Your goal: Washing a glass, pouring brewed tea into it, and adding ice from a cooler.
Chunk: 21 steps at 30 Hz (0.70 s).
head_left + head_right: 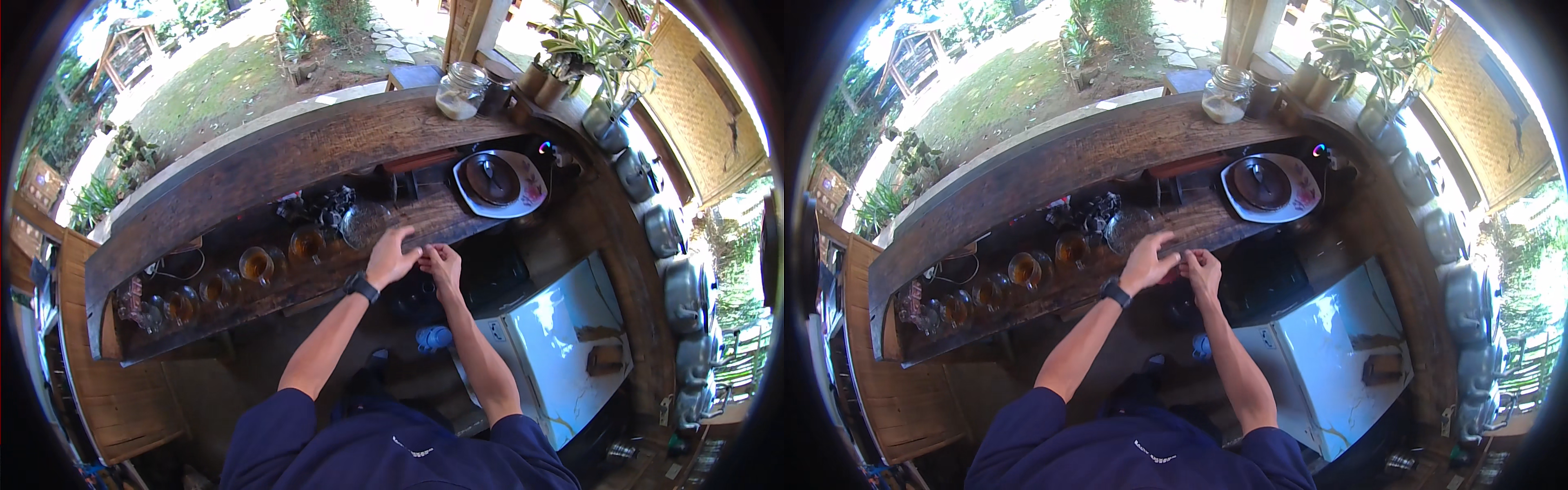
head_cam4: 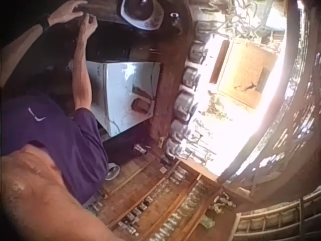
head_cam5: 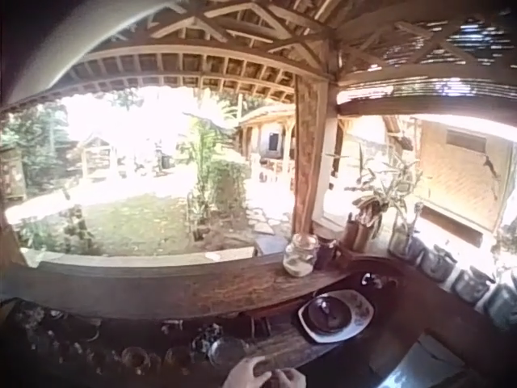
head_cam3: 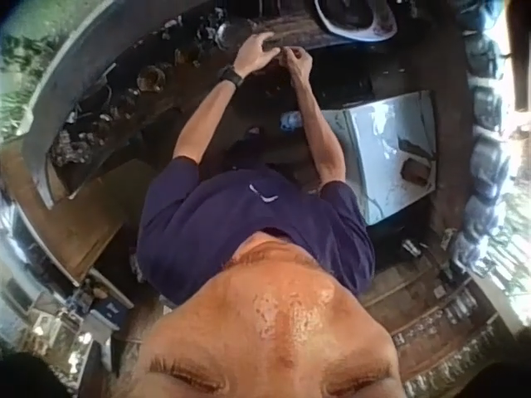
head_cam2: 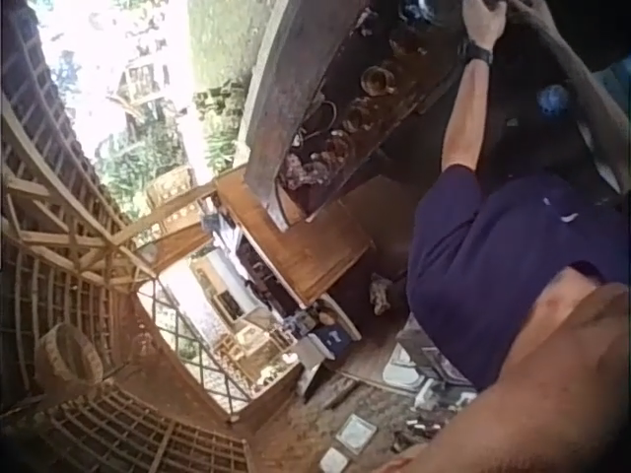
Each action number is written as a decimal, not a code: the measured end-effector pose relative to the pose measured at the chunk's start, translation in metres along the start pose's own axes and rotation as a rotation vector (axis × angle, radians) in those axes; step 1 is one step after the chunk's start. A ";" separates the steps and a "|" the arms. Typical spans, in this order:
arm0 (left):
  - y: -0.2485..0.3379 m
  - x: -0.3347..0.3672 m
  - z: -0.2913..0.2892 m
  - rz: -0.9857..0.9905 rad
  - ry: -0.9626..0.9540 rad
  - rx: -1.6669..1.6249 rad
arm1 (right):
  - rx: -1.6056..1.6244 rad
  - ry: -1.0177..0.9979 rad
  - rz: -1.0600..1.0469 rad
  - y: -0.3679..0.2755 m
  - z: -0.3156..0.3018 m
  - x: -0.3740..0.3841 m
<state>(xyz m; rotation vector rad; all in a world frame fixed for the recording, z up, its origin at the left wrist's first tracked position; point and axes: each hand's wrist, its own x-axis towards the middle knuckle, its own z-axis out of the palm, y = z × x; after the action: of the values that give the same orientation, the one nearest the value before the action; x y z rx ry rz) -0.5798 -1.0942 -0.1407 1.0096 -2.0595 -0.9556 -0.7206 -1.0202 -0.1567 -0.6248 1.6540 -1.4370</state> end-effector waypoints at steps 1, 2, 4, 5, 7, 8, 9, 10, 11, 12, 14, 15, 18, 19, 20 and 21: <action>-0.005 0.021 -0.003 -0.070 0.010 0.022 | -0.042 0.036 0.025 -0.001 0.003 0.023; -0.012 0.039 -0.003 -0.092 0.060 0.023 | -0.084 0.071 0.047 0.000 0.007 0.043; -0.025 0.072 0.001 -0.111 0.107 0.020 | -0.029 0.096 0.045 0.003 0.007 0.085; -0.032 0.087 0.000 -0.192 0.089 0.026 | 0.032 0.113 0.039 0.003 0.011 0.100; -0.052 0.107 0.000 -0.271 0.082 0.041 | 0.094 0.103 0.066 0.007 0.023 0.124; -0.062 0.114 0.000 -0.325 0.072 0.040 | 0.129 0.142 0.132 0.007 0.032 0.133; -0.072 0.121 -0.002 -0.379 0.063 0.040 | 0.166 0.180 0.198 0.006 0.040 0.143; -0.077 0.128 0.001 -0.408 0.026 0.054 | 0.237 0.165 0.218 0.014 0.040 0.154; -0.078 0.137 0.007 -0.390 0.023 0.051 | 0.243 0.175 0.203 0.016 0.033 0.166; -0.077 0.145 0.014 -0.387 0.015 0.051 | 0.243 0.178 0.219 0.018 0.027 0.179; -0.083 0.151 0.015 -0.410 0.009 0.055 | 0.250 0.161 0.239 0.014 0.032 0.187; -0.085 0.153 0.016 -0.404 0.015 0.063 | 0.286 0.176 0.242 0.012 0.035 0.190; -0.080 0.157 0.018 -0.411 0.001 0.056 | 0.357 0.174 0.227 0.010 0.041 0.199; -0.081 0.155 0.017 -0.409 0.010 0.065 | 0.385 0.157 0.225 0.010 0.046 0.198; -0.082 0.152 0.016 -0.420 0.026 0.034 | 0.391 0.146 0.222 0.009 0.051 0.197; -0.084 0.149 0.014 -0.430 0.042 0.002 | 0.395 0.139 0.232 0.009 0.056 0.194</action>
<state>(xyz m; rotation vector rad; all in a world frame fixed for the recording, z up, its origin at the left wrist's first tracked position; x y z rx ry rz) -0.6337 -1.2508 -0.1830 1.4978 -1.8423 -1.1290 -0.7748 -1.2054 -0.2167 -0.1097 1.4327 -1.6002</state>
